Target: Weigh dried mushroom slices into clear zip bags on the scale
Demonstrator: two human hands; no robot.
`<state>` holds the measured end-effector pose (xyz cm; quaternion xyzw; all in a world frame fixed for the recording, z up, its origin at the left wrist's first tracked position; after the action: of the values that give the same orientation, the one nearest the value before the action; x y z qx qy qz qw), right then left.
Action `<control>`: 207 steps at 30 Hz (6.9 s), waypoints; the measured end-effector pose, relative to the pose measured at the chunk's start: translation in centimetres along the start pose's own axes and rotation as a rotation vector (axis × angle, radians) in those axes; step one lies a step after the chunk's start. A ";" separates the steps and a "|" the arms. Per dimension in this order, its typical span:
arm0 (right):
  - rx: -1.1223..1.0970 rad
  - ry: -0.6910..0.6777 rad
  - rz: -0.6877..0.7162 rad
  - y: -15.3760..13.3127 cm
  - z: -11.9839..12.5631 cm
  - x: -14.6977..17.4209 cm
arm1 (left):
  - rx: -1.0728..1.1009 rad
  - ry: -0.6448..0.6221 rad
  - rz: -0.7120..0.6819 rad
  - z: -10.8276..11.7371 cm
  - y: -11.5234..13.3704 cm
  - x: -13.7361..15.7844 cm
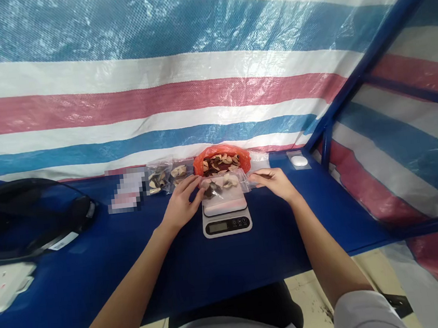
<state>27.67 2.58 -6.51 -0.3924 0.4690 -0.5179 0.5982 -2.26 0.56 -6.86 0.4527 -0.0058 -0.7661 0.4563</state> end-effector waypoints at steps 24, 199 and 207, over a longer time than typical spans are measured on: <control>0.968 -0.047 0.366 4.1 -1.1 3.6 | -0.304 -0.234 0.017 -0.4 -2.6 3.8; -0.431 0.224 -0.101 -0.7 -7.2 -1.4 | 0.849 0.401 0.721 -4.1 0.2 -1.5; -0.459 0.235 -0.092 -0.5 -7.2 -1.4 | 0.892 0.363 0.744 -4.8 -0.4 -1.2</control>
<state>20.55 4.05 -7.65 -0.4759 0.6222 -0.4666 0.4107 1.08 3.55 -9.04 0.6911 -0.4063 -0.3895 0.4534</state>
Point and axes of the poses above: each hand's wrist, its own x-axis away from the middle knuckle, its own z-axis out of the back of the hand, y = z × x, the point moved 4 cm from there along -x, towards the middle knuckle, and after that the axes turned 9 degrees about y, right-handed, at the moved point
